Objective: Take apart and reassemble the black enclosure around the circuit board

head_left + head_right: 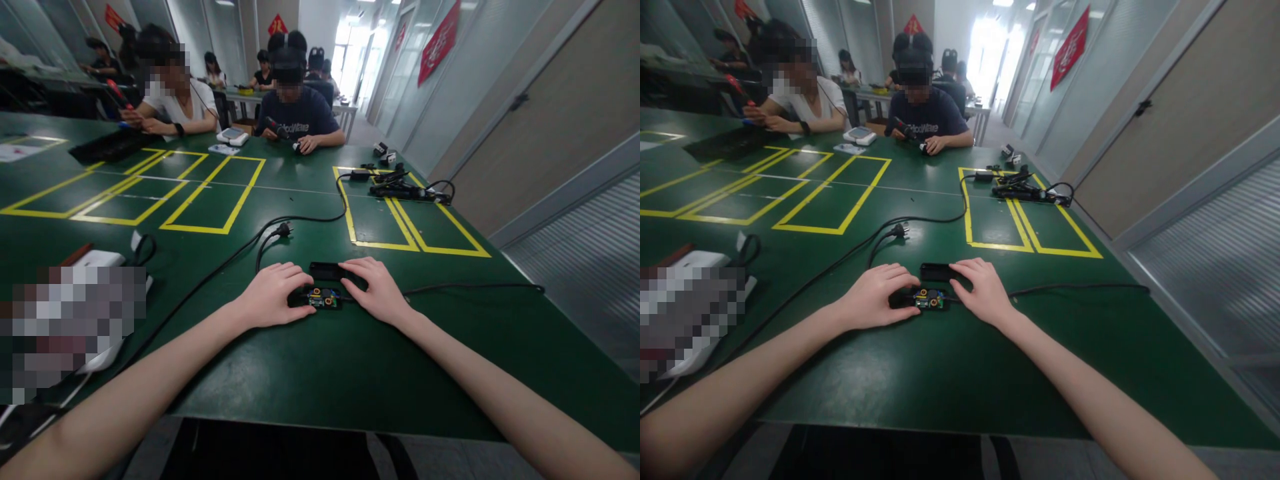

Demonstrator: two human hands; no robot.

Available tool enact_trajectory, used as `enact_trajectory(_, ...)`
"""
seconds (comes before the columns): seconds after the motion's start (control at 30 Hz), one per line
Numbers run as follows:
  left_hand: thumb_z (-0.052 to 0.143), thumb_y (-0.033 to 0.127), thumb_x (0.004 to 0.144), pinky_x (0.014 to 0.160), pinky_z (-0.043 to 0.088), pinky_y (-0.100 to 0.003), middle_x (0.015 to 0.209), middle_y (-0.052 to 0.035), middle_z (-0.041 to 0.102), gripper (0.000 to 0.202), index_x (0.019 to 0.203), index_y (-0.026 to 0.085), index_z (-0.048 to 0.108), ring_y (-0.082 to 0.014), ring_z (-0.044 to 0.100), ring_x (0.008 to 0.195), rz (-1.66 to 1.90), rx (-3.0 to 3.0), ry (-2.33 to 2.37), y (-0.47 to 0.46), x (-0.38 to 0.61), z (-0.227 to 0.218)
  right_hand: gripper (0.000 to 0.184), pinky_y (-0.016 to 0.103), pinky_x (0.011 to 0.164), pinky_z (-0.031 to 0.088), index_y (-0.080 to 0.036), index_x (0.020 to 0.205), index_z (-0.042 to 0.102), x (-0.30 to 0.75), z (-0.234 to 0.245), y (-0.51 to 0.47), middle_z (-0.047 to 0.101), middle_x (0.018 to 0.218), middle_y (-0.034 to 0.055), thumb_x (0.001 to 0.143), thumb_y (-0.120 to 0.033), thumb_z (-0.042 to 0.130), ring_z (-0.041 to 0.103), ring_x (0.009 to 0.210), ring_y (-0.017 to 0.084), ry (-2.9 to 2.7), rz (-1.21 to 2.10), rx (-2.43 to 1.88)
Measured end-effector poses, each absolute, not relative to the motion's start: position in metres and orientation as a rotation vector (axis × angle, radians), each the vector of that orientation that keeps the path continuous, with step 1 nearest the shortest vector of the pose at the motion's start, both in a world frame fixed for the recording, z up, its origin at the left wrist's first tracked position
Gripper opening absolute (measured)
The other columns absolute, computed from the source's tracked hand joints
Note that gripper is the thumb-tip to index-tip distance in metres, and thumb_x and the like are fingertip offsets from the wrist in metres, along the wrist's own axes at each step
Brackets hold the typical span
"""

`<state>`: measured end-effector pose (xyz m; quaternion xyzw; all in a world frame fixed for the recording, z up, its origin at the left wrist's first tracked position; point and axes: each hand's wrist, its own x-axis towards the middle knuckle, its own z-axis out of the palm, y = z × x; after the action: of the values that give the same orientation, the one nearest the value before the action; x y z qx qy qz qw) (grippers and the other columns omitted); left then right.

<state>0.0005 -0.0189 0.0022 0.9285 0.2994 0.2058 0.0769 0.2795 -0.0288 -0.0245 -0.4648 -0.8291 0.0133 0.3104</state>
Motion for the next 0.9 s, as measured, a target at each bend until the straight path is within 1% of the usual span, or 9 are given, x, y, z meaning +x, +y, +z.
enact_trajectory(0.07,0.081,0.048,0.084,0.094,0.055,-0.042,0.120,-0.0115,0.070,0.056,0.129,0.018,0.066,-0.0284,0.067,0.108,0.653,2.787,0.923,-0.019,0.001,-0.001,0.023,0.047,0.086,0.055,-0.021,0.118,0.075,0.280,-0.026,-0.028,0.078,0.113,0.0118,0.098,-0.027,0.064,0.071,0.103,0.030,-2.191,0.127,-1.243)
enact_trajectory(0.1,0.082,0.048,0.083,0.098,0.055,-0.046,0.128,-0.0138,0.068,0.061,0.134,0.018,0.065,-0.0306,0.065,0.114,0.663,2.793,0.925,-0.019,0.001,-0.003,0.023,0.047,0.087,0.055,-0.022,0.117,0.075,0.281,-0.026,-0.028,0.078,0.112,0.0113,0.098,-0.028,0.065,0.071,0.103,0.030,-2.189,0.165,-1.238)
enact_trajectory(0.17,0.082,0.048,0.084,0.103,0.054,-0.051,0.136,-0.0167,0.064,0.061,0.134,0.018,0.066,-0.0335,0.062,0.123,0.669,2.801,0.905,-0.018,0.001,-0.005,0.022,0.047,0.086,0.056,-0.023,0.116,0.075,0.281,-0.026,-0.029,0.078,0.112,0.0107,0.097,-0.029,0.067,0.071,0.102,0.030,-2.183,0.222,-1.220)
enact_trajectory(0.3,0.082,0.043,0.086,0.104,0.054,-0.054,0.137,-0.0174,0.064,0.048,0.125,0.016,0.071,-0.0342,0.062,0.125,0.679,2.779,0.846,-0.018,0.001,-0.007,0.016,0.046,0.086,0.057,-0.023,0.109,0.076,0.281,-0.022,-0.031,0.079,0.107,0.0093,0.095,-0.028,0.070,0.072,0.099,0.028,-2.166,0.270,-1.174)
enact_trajectory(0.4,0.081,0.039,0.087,0.105,0.055,-0.054,0.139,-0.0162,0.064,0.040,0.120,0.018,0.073,-0.0334,0.061,0.127,0.701,2.750,0.819,-0.018,0.000,-0.007,0.010,0.046,0.088,0.058,-0.024,0.100,0.075,0.280,-0.020,-0.032,0.078,0.103,0.0080,0.095,-0.025,0.066,0.072,0.097,0.026,-2.160,0.302,-1.112)
enact_trajectory(0.5,0.081,0.039,0.088,0.107,0.055,-0.054,0.139,-0.0158,0.063,0.040,0.121,0.019,0.073,-0.0329,0.060,0.128,0.710,2.738,0.798,-0.018,-0.001,-0.008,0.011,0.045,0.088,0.059,-0.024,0.096,0.074,0.279,-0.018,-0.033,0.077,0.103,0.0082,0.096,-0.023,0.063,0.071,0.097,0.025,-2.156,0.344,-1.065)
enact_trajectory(0.67,0.081,0.040,0.088,0.106,0.056,-0.053,0.139,-0.0160,0.064,0.040,0.121,0.019,0.074,-0.0327,0.061,0.128,0.715,2.745,0.784,-0.017,-0.002,-0.010,0.008,0.048,0.094,0.058,-0.024,0.094,0.071,0.280,-0.015,-0.036,0.077,0.115,0.0097,0.096,-0.023,0.064,0.071,0.107,0.027,-2.157,0.402,-1.068)
enact_trajectory(0.8,0.082,0.039,0.086,0.107,0.055,-0.053,0.140,-0.0166,0.063,0.039,0.119,0.019,0.074,-0.0330,0.062,0.128,0.716,2.746,0.785,-0.018,0.000,-0.009,0.004,0.052,0.096,0.055,-0.024,0.092,0.072,0.281,-0.014,-0.037,0.079,0.113,0.0094,0.094,-0.022,0.068,0.073,0.105,0.028,-2.171,0.454,-1.107)
enact_trajectory(0.9,0.083,0.039,0.086,0.107,0.056,-0.053,0.141,-0.0165,0.063,0.037,0.116,0.019,0.075,-0.0334,0.062,0.129,0.702,2.750,0.777,-0.019,0.000,-0.007,0.003,0.050,0.098,0.056,-0.024,0.092,0.072,0.280,-0.012,-0.038,0.078,0.114,0.0087,0.093,-0.024,0.069,0.073,0.107,0.028,-2.089,0.554,-1.075)
